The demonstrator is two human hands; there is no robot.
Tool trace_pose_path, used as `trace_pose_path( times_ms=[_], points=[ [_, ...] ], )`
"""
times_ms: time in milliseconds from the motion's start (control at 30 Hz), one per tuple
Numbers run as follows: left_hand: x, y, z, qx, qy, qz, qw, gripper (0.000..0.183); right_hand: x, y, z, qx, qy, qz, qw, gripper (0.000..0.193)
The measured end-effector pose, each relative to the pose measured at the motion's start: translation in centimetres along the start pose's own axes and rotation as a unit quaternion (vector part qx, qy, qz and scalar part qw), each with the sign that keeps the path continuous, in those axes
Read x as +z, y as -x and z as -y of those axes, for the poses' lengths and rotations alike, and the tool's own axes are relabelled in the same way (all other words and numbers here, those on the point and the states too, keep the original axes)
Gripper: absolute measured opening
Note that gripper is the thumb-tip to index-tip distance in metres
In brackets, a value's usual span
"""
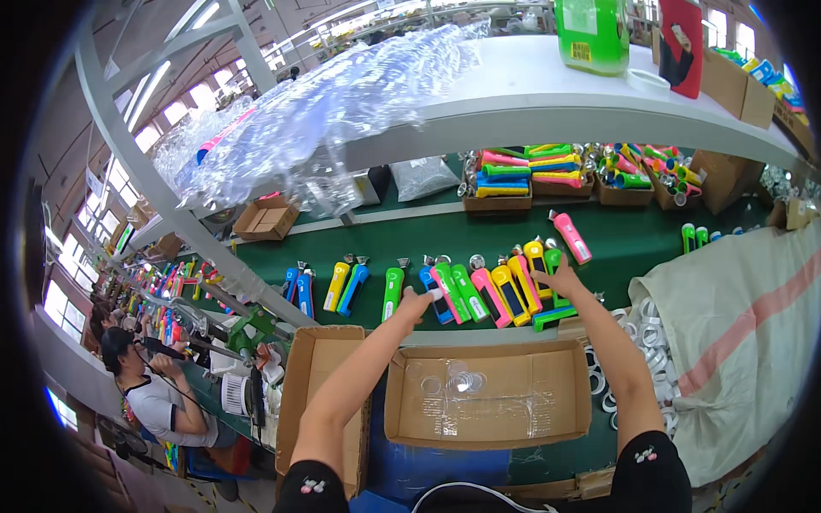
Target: The person assembles flashlights along a workstation by attaching plastic lenses and ring caps onto flashlight bodies by hand, then places and organizes the flashlights in boxes and along the conveyor belt.
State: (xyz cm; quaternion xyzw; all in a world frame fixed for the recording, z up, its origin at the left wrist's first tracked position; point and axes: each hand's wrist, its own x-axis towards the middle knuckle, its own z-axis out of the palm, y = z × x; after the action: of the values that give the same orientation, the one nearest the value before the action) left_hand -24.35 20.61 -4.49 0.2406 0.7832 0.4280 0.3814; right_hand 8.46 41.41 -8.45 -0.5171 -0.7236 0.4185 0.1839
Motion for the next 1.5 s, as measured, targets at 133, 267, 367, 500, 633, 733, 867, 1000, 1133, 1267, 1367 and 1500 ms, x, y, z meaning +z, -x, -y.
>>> trace_pose_path(
  times_ms=[133,267,367,500,633,733,867,1000,1133,1267,1367,1500],
  points=[
    [4.5,-4.8,1.0,-0.075,0.118,0.020,0.990,0.083,2.6,-0.5,2.0,0.049,0.114,-0.058,0.991,0.134],
    [8.6,-3.0,0.4,-0.034,0.191,0.105,0.975,0.040,1.6,-2.8,0.5,0.027,-0.119,0.082,0.989,0.080],
    [8.8,-0.9,-0.3,-0.075,0.249,0.133,0.956,0.040,0.1,-0.9,4.1,0.104,-0.215,0.137,0.961,0.055],
    [9.4,1.2,-0.6,-0.046,0.297,0.153,0.941,0.039,0.0,-1.6,3.6,0.066,-0.262,0.177,0.946,0.053],
    [9.1,0.8,0.3,-0.046,0.422,0.249,0.870,0.047,0.6,-1.9,4.9,0.135,-0.420,0.336,0.832,0.049],
    [9.5,2.2,-0.2,-0.017,0.429,0.234,0.872,0.053,3.4,-2.2,6.4,0.121,-0.434,0.345,0.823,0.049],
    [10.8,2.4,0.4,0.068,0.443,0.234,0.863,0.061,3.4,-0.4,7.7,0.118,-0.504,0.421,0.745,0.056],
    [8.7,4.9,-1.2,0.065,0.442,0.221,0.867,0.063,4.2,1.6,9.1,0.095,-0.503,0.355,0.783,0.052],
    [1.4,9.3,-3.4,0.134,0.420,0.165,0.882,0.062,5.2,4.1,16.6,0.038,-0.470,0.396,0.788,0.055],
    [-8.1,14.6,-2.7,0.179,0.429,0.044,0.884,0.064,10.1,8.3,26.4,-0.059,-0.448,0.488,0.747,0.056],
    [-13.2,18.9,0.0,0.208,0.458,-0.034,0.863,0.065,16.5,10.4,30.6,-0.045,-0.438,0.583,0.683,0.055],
    [-18.0,22.2,7.7,0.149,0.473,-0.127,0.859,0.065,27.2,13.1,33.4,0.021,-0.366,0.689,0.625,0.055]
  ],
)
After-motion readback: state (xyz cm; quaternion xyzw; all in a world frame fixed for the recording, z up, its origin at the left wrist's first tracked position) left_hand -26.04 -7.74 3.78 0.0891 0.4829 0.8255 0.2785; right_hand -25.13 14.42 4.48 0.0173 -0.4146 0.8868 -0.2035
